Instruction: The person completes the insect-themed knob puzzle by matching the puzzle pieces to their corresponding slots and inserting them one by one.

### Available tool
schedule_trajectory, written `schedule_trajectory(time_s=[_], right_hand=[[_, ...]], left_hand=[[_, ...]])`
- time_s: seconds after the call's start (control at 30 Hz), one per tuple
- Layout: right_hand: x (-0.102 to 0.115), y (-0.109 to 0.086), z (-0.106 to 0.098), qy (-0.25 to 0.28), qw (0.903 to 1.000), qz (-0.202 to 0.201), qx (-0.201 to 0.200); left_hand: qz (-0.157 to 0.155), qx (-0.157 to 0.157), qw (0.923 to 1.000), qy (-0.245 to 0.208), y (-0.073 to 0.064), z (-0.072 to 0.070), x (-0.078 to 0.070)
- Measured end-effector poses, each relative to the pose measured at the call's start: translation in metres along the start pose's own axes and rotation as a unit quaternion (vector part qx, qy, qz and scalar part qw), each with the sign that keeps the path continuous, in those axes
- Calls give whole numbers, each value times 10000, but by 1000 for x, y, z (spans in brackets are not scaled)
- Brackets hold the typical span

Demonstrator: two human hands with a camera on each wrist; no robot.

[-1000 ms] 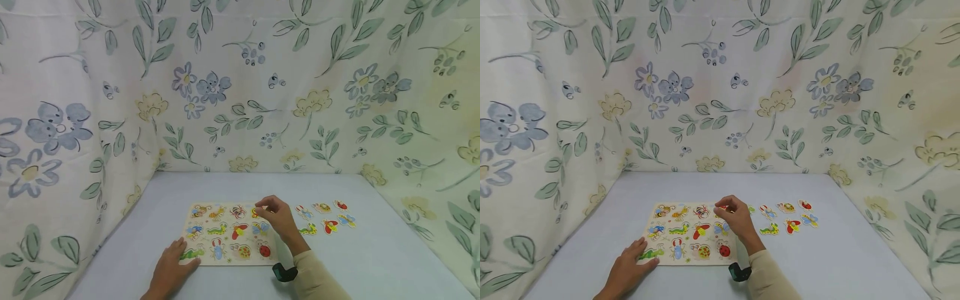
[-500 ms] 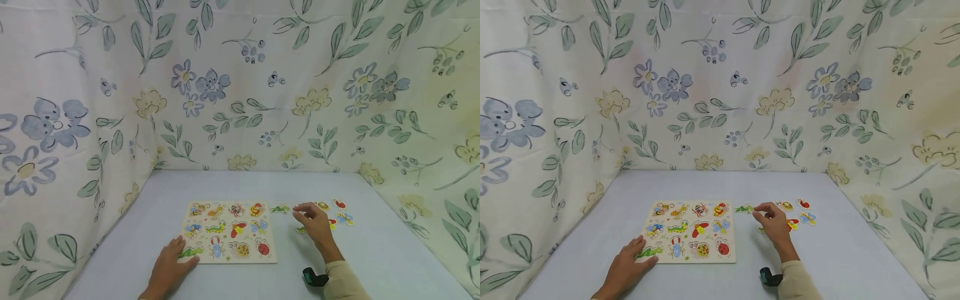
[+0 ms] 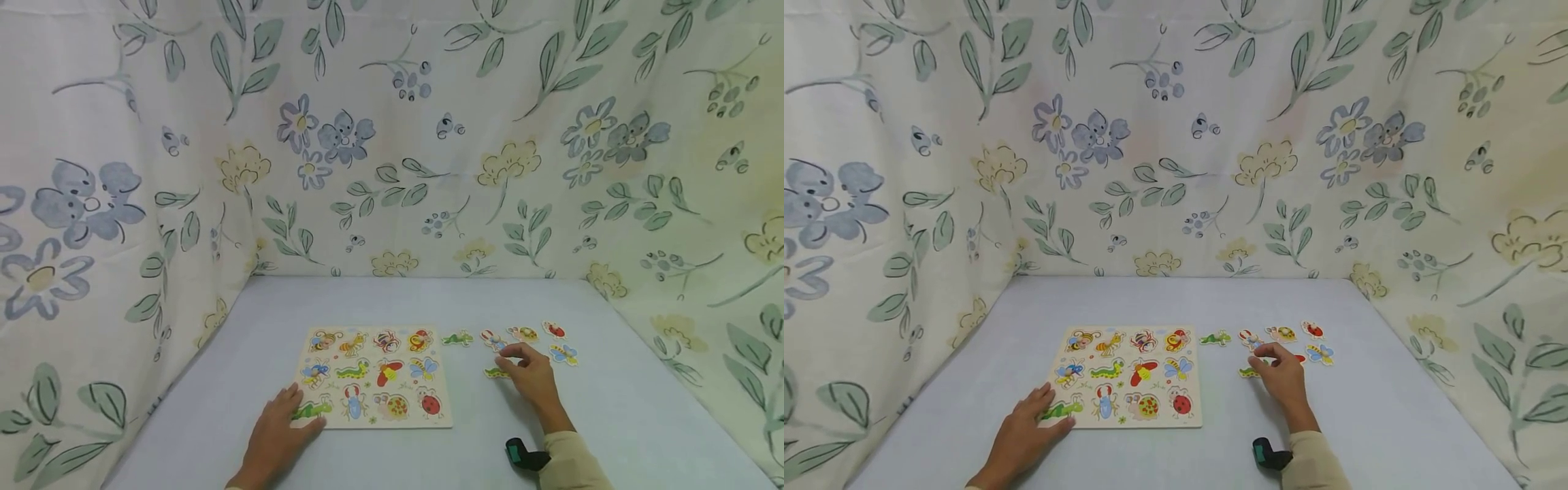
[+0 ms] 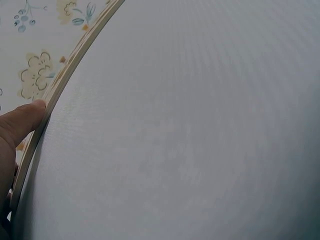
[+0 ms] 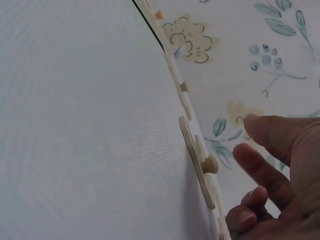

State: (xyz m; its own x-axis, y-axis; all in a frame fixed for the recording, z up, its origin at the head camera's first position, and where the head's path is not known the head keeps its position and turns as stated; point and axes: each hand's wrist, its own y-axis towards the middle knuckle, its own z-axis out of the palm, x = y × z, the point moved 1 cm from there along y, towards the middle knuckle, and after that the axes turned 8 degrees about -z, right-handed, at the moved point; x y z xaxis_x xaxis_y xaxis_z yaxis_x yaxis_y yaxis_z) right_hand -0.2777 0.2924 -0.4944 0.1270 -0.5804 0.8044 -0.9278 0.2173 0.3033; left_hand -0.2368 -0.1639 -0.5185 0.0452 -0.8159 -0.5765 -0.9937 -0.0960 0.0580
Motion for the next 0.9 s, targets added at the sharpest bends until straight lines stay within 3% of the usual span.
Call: schedule_trajectory(time_s=[0.23, 0.6, 0.9], right_hand=[[-5, 2, -4, -788, 9968, 9, 135], [-7, 5, 2, -988, 9948, 37, 238], [5, -2, 1, -909, 9956, -68, -201]], left_hand=[[6, -5, 10000, -44, 3, -1, -4], [-120, -44, 9999, -102, 2, -6, -7], [-108, 29, 9995, -307, 0, 1, 3]])
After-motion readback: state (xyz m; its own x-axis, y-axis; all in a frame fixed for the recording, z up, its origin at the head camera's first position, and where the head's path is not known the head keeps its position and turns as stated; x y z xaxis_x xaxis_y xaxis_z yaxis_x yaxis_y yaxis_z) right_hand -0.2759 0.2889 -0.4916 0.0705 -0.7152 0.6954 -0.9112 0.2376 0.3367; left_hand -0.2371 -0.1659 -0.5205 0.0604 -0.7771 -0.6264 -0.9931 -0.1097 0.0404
